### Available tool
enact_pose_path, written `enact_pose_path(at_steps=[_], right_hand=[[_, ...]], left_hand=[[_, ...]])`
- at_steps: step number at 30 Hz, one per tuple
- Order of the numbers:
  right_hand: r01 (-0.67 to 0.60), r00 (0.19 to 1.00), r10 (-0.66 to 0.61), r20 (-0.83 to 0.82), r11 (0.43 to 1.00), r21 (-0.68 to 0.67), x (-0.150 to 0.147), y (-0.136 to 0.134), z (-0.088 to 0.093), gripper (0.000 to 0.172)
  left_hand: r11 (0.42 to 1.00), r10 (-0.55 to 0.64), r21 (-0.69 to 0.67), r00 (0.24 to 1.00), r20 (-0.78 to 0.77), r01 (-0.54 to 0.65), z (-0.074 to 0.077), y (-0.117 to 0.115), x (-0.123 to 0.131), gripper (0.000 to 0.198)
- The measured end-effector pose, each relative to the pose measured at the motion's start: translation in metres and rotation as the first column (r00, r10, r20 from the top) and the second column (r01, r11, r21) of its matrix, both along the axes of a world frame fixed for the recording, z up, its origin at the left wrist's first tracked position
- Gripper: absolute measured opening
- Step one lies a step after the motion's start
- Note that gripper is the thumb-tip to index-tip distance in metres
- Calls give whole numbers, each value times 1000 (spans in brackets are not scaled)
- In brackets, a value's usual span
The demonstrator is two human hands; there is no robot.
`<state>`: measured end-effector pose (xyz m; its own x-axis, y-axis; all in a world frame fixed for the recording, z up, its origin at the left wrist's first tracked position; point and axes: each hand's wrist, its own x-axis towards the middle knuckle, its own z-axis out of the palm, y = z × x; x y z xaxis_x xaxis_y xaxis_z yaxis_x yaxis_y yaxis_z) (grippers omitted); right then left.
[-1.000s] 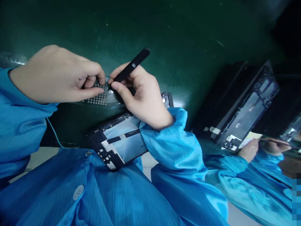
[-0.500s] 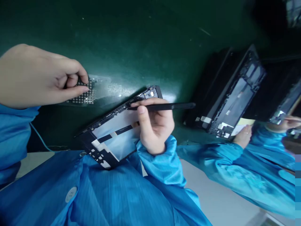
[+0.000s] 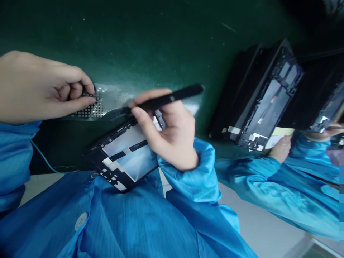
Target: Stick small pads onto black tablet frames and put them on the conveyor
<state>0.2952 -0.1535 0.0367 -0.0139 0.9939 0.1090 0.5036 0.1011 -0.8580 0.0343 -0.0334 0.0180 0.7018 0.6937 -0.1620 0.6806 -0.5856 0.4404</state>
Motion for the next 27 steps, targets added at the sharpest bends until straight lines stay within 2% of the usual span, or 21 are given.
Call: enact_pose_path(at_steps=[2,5,9,13,16,18,20,22,23,25,27], right_hand=[[-149,989,147,-27,986,-72,-8,26,-1,23],[-318,948,315,-47,937,-144,-18,57,-15,29],[-317,948,307,-85,935,-158,-20,65,-28,36],[-269,962,254,-104,945,-183,-20,62,-26,40],[-308,951,298,-81,930,-200,-19,67,-26,36],[-325,944,306,-125,928,-183,-14,68,-26,36],[-251,954,222,-202,959,-131,-8,59,-24,31],[-50,971,39,-236,998,-38,0,39,-21,17],[68,971,-63,-233,998,13,3,27,-21,10],[253,952,-229,-202,962,102,7,2,-22,6],[326,937,-296,-183,931,163,8,-17,-29,8]], left_hand=[[1000,-2,-4,1000,-26,2,2,0,2,66],[1000,-7,-4,997,-80,7,2,1,2,64],[1000,-14,0,993,-114,14,-1,1,3,60],[1000,-17,4,993,-118,18,0,2,5,54],[999,-36,-16,993,-109,34,2,3,5,55],[999,-45,-20,994,-99,43,3,3,5,56],[999,-42,-14,996,-80,41,3,3,3,59],[999,-38,-9,998,-50,38,1,3,2,64],[999,-39,-9,999,-37,39,1,3,2,66],[999,-44,-11,999,-20,43,0,2,1,70],[999,-36,-3,999,-14,36,-1,1,1,74]])
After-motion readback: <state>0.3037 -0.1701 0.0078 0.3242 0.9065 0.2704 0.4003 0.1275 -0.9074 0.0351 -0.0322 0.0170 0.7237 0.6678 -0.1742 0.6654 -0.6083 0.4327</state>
